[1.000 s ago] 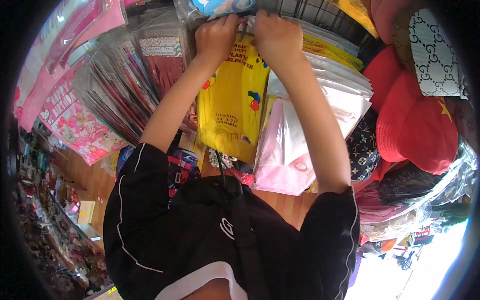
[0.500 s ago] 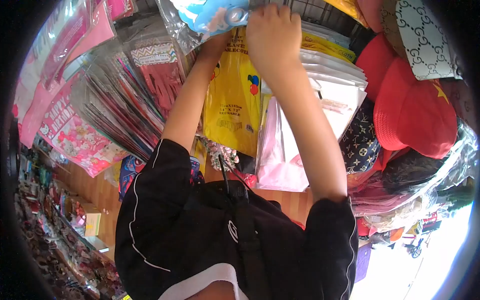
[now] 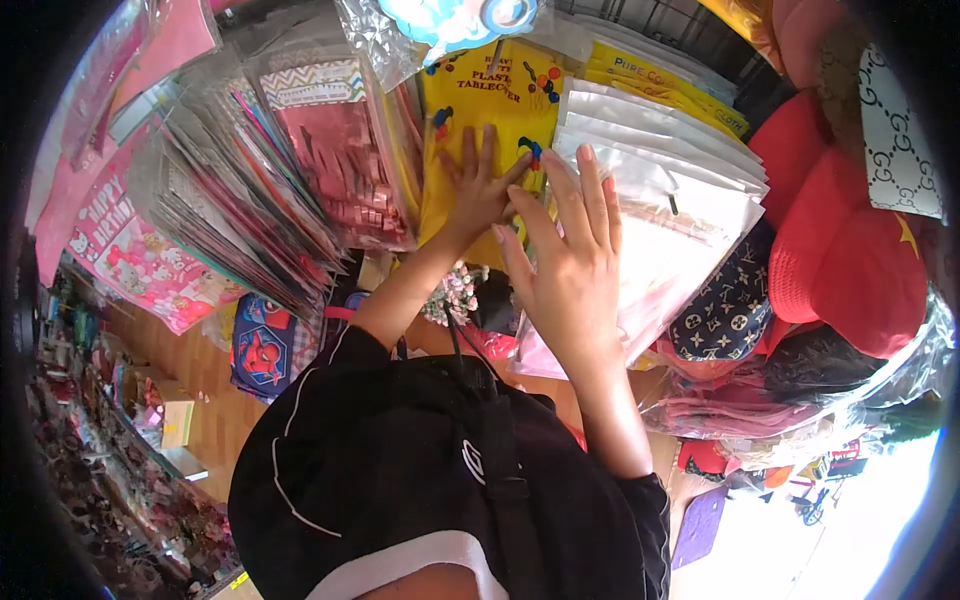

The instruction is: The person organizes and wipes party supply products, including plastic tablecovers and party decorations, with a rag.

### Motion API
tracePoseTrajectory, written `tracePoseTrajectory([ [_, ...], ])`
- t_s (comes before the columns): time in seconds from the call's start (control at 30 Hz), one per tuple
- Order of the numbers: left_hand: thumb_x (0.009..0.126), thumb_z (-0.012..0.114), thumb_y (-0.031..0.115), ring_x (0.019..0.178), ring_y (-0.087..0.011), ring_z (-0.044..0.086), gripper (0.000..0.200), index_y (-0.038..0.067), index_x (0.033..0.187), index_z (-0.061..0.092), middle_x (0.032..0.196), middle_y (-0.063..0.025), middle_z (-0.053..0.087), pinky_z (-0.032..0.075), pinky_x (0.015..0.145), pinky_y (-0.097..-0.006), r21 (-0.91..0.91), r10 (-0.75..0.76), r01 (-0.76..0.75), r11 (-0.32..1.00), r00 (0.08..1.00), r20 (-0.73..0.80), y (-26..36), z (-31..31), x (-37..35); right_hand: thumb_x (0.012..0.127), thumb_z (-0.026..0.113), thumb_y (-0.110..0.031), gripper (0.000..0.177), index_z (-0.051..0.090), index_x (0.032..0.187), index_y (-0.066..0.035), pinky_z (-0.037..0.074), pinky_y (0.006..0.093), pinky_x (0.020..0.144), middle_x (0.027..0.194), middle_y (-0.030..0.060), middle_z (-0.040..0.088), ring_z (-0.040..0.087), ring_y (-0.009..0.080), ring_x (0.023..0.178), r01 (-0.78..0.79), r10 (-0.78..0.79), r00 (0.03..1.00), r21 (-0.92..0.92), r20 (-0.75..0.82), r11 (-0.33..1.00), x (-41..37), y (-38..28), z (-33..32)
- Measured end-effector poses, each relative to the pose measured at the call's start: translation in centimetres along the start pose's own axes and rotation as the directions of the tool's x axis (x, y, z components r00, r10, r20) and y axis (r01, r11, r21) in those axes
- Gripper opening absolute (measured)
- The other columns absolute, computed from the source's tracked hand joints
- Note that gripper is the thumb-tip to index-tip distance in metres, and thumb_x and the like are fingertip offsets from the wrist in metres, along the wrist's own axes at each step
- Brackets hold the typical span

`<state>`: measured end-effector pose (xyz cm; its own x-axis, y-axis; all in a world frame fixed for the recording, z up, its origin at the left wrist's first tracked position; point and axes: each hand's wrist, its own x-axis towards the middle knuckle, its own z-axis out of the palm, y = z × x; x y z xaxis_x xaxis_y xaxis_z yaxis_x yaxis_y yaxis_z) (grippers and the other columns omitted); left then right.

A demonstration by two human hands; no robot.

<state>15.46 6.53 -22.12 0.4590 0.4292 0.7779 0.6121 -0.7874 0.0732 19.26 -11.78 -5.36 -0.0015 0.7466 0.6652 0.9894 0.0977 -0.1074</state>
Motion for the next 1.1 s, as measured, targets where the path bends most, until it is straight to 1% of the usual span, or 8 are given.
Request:
tracePoseTrajectory([
  [0.07, 0.071, 0.054, 0.054, 0.126, -0.0441, 0.004, 0.052, 0.041, 0.12, 0.044, 0.138, -0.0215, 0.011, 0.002, 0.085, -0.0712, -0.182, 0.04, -0.052, 0.982, 0.997, -0.073, -0.7, 1.8, 0.6, 0.073, 0.061, -0.017, 0.025, 0.059, 0.095, -0.006, 0.023, 0.0458, 0.1, 0.122, 0.0134, 0.043, 0.028, 0.0323, 0.123, -0.003, 0.003, 1.0, -0.009, -0.001, 1.0, 0.1, 0.1, 0.5],
  [0.23, 0.075, 0.054, 0.047, 0.122, -0.0463, 0.015, 0.045, 0.041, 0.119, 0.043, 0.134, -0.0231, 0.019, 0.006, 0.085, -0.0716, -0.046, -0.017, 0.014, 0.999, 0.997, -0.069, -1.5, 3.4, 2.6, 0.074, 0.06, -0.017, 0.024, 0.06, 0.095, -0.007, 0.022, 0.0461, 0.1, 0.124, 0.0117, 0.042, 0.028, 0.0321, 0.123, -0.002, 0.002, 1.0, -0.049, 0.013, 0.999, -0.1, 0.4, 0.8],
  [0.4, 0.07, 0.063, 0.04, 0.122, -0.0497, 0.013, 0.071, 0.022, 0.13, 0.032, 0.134, -0.0284, 0.014, 0.011, 0.093, -0.0639, -0.225, -0.228, 0.229, 0.947, 0.973, 0.029, 1.9, -0.4, -5.4, 0.074, 0.06, -0.018, 0.022, 0.061, 0.094, -0.009, 0.022, 0.0465, 0.1, 0.125, 0.0095, 0.041, 0.028, 0.0316, 0.123, 0.014, -0.014, 1.0, -0.047, -0.003, 0.999, 0.2, 0.7, 1.2],
  [0.53, 0.068, 0.064, 0.04, 0.121, -0.0534, 0.008, 0.084, 0.012, 0.134, 0.021, 0.132, -0.0343, 0.01, 0.013, 0.095, -0.0621, -0.104, -0.264, 0.268, 0.958, 0.963, 0.055, 0.6, 0.3, -8.7, 0.073, 0.061, -0.02, 0.022, 0.062, 0.094, -0.011, 0.02, 0.0469, 0.1, 0.125, 0.0079, 0.042, 0.026, 0.0314, 0.124, 0.029, -0.028, 1.0, -0.052, 0.007, 0.998, 0.1, 0.9, 1.9],
  [0.67, 0.068, 0.063, 0.043, 0.121, -0.0534, 0.007, 0.084, 0.012, 0.134, 0.021, 0.132, -0.0338, 0.009, 0.011, 0.097, -0.0594, -0.168, -0.26, 0.285, 0.944, 0.953, 0.153, 0.6, 2.6, -7.8, 0.073, 0.063, -0.023, 0.022, 0.063, 0.093, -0.015, 0.016, 0.0488, 0.101, 0.126, 0.0028, 0.042, 0.023, 0.0311, 0.126, 0.031, -0.028, 0.999, -0.084, 0.04, 0.996, 0.3, 0.8, 2.1],
  [0.83, 0.068, 0.06, 0.049, 0.126, -0.0442, 0.004, 0.084, 0.017, 0.134, 0.021, 0.136, -0.0288, 0.005, 0.008, 0.101, -0.0541, 0.143, -0.239, 0.213, 0.967, 0.95, 0.202, -0.7, 6.7, -8.2, 0.072, 0.064, -0.024, 0.022, 0.063, 0.093, -0.016, 0.015, 0.0485, 0.101, 0.124, 0.002, 0.044, 0.023, 0.0311, 0.126, 0.076, -0.074, 0.996, -0.048, 0.048, 0.996, -0.1, 1.6, 1.9],
  [1.03, 0.067, 0.061, 0.049, 0.129, -0.0385, -0.002, 0.078, 0.028, 0.133, 0.025, 0.138, -0.0257, 0.005, 0.0, 0.103, -0.0497, 0.206, -0.44, 0.39, 0.897, 0.822, 0.361, -1.8, 6.4, -5.7, 0.072, 0.063, -0.022, 0.019, 0.064, 0.09, -0.016, 0.011, 0.0449, 0.103, 0.12, 0.0029, 0.048, 0.024, 0.0303, 0.126, 0.219, -0.217, 0.976, 0.075, -0.028, 0.973, -0.5, 3.0, 2.3],
  [1.1, 0.068, 0.06, 0.046, 0.129, -0.0391, 0.0, 0.077, 0.027, 0.133, 0.024, 0.138, -0.026, 0.005, 0.004, 0.103, -0.0494, 0.218, -0.444, 0.397, 0.892, 0.861, 0.249, -0.8, 5.6, -6.0, 0.073, 0.063, -0.02, 0.016, 0.064, 0.088, -0.016, 0.011, 0.0436, 0.103, 0.118, 0.0033, 0.05, 0.027, 0.0297, 0.125, 0.247, -0.241, 0.969, 0.125, -0.06, 0.961, -0.7, 3.2, 2.6],
])
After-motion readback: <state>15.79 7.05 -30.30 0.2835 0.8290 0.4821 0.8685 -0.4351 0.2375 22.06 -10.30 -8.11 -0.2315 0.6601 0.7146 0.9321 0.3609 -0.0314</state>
